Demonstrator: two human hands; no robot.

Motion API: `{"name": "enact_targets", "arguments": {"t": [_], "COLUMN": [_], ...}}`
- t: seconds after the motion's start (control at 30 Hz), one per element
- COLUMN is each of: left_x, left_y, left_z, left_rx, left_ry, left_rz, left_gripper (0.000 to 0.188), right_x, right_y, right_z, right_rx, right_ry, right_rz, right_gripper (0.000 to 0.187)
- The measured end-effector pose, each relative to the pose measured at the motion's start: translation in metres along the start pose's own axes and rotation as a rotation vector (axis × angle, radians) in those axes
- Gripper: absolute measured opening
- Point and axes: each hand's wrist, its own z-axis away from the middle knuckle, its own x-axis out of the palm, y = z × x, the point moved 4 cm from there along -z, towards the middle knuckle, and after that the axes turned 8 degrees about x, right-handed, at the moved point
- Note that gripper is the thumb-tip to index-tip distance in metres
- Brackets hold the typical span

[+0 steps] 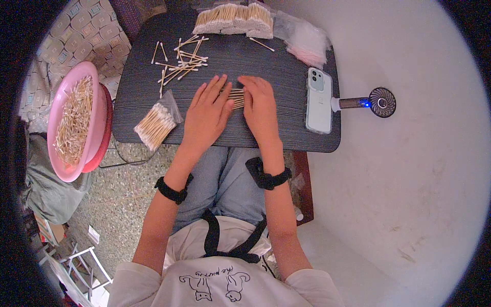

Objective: Packing cotton swabs into small plastic bags and organizing them on a table.

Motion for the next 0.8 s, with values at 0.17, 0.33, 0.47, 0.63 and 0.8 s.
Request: {"name": "enact_targets", "arguments": {"t": [0.17,0.33,0.47,0.63,0.8], "left_x": [-0.006,-0.001,0.012,0.009,-0.005], "left_y": [-0.007,-0.014,0.000,0.000,0.004], "left_z": [0.001,0.002,-0.004,0.001,0.023], "left_rx": [-0.165,-0.378,-0.515,-0.456,-0.182], "left_ry": [0.041,0.215,0.395,0.347,-0.010], "left_rz": [0.496,0.858,1.187,1.285,0.698], "left_gripper": [0.035,0.037,0.040,0.042,0.049], "right_x": [-0.003,-0.003,0.011,0.013,-0.005], "right_y": [0.001,0.002,-0.002,-0.007,-0.016], "right_z": [0.010,0.008,0.014,0.024,0.038], "right_rx": [-0.052,0.187,0.124,0.150,-0.139], "right_ry": [-0.073,-0.049,-0.030,-0.171,-0.337], "right_rz": [0.018,-0.198,-0.086,-0.173,0.096], "right_gripper": [0.026,0.030,0.032,0.038,0.047]}}
